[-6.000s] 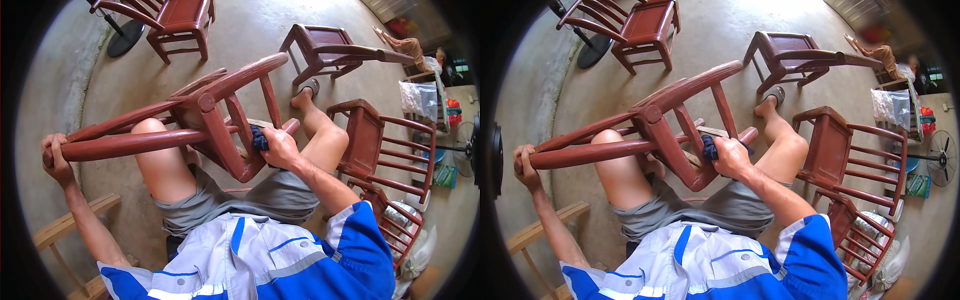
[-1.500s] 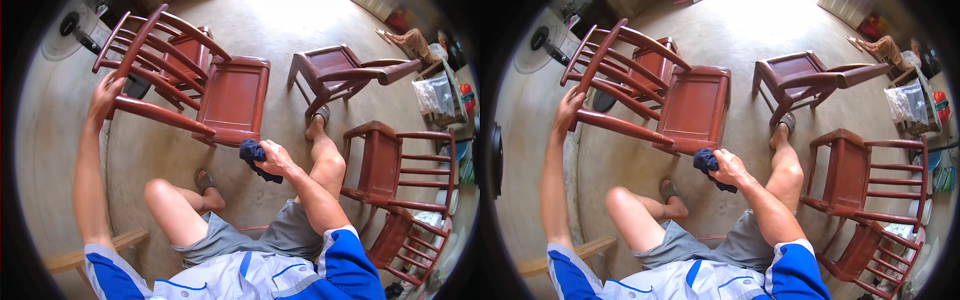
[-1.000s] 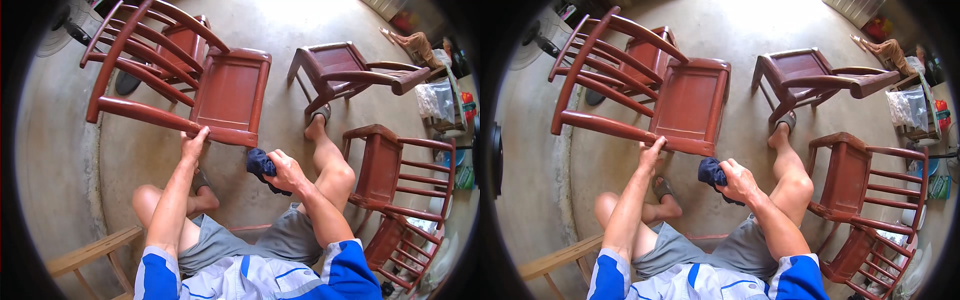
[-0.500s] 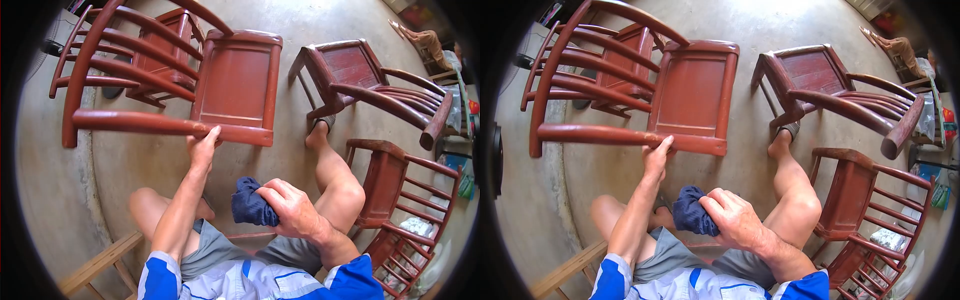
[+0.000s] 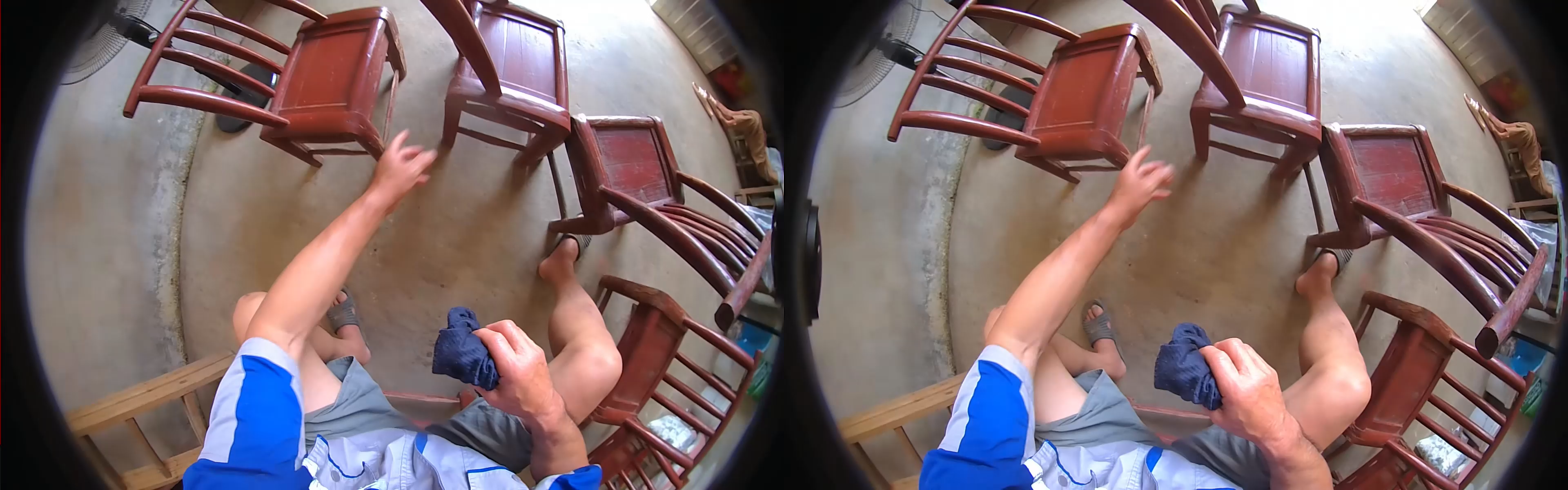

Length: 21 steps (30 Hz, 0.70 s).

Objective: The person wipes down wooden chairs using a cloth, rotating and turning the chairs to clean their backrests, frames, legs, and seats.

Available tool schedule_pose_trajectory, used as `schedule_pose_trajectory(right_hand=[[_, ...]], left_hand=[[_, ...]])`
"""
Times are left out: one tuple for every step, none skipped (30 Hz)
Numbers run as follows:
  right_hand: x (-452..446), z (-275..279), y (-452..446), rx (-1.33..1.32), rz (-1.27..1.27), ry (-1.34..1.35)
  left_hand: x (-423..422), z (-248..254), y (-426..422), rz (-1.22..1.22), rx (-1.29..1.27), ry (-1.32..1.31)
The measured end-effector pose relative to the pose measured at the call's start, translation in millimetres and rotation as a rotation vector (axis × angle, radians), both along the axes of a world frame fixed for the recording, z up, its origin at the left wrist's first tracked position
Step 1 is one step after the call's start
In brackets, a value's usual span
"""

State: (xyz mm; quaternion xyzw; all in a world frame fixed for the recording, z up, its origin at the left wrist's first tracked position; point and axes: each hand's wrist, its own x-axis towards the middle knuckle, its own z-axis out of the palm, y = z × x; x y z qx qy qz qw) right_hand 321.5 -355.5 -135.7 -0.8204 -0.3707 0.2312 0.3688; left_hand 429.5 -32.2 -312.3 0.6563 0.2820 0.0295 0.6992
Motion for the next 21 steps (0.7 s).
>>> schedule_pose_trajectory(right_hand=[[2, 1, 2, 0.009, 0.001, -0.011], [4, 1, 5, 0.016, 0.003, -0.021], [5, 2, 8, 0.021, 0.007, -0.028], [5, 2, 10, 0.007, 0.016, -0.022], [6, 2, 10, 0.005, 0.028, -0.016], [6, 1, 12, -0.002, 0.037, -0.012], [5, 0, 15, -0.012, 0.044, -0.007], [5, -2, 17, -0.018, 0.053, -0.002], [5, -5, 19, -0.028, 0.058, 0.001], [3, -7, 20, -0.043, 0.058, 0.006], [2, -9, 21, -0.056, 0.057, 0.007], [1, -12, 23, -0.068, 0.060, 0.003], [1, -14, 25, -0.077, 0.066, 0.000], [2, -16, 26, -0.074, 0.070, 0.006], [2, -17, 27, -0.085, 0.072, 0.008], [2, -17, 27, -0.092, 0.074, 0.010], [1, -18, 27, -0.098, 0.074, 0.012], [1, -19, 27, -0.102, 0.077, 0.017], [2, -20, 26, -0.104, 0.075, 0.019], [2, -20, 26, -0.105, 0.068, 0.021], [4, -19, 26, -0.106, 0.071, 0.014]], left_hand=[[-25, -9, 22, 0.010, 0.060, 0.062], [-46, -23, 51, 0.093, 0.153, 0.148], [-67, -36, 85, 0.179, 0.243, 0.238], [-83, -41, 126, 0.231, 0.314, 0.296], [-93, -43, 165, 0.284, 0.381, 0.355], [-99, -45, 202, 0.394, 0.526, 0.426], [-102, -31, 226, 0.463, 0.592, 0.394], [-98, -8, 248, 0.513, 0.597, 0.393], [-93, -8, 280, 0.586, 0.776, 0.283], [-82, -7, 304, 0.703, 0.805, 0.118], [-73, 22, 302, 0.652, 0.679, 0.025], [-63, 53, 298, 0.604, 0.546, -0.057], [-56, 50, 325, 0.600, 0.410, -0.042], [-46, 56, 322, 0.627, 0.293, -0.086], [-40, 59, 323, 0.654, 0.180, -0.127], [-38, 59, 320, 0.647, 0.094, -0.171], [-37, 59, 315, 0.637, 0.009, -0.215], [-35, 54, 314, 0.625, -0.077, -0.258], [-32, 51, 311, 0.651, -0.083, -0.267], [-32, 50, 308, 0.672, -0.087, -0.278], [-34, 49, 305, 0.694, -0.090, -0.287]])
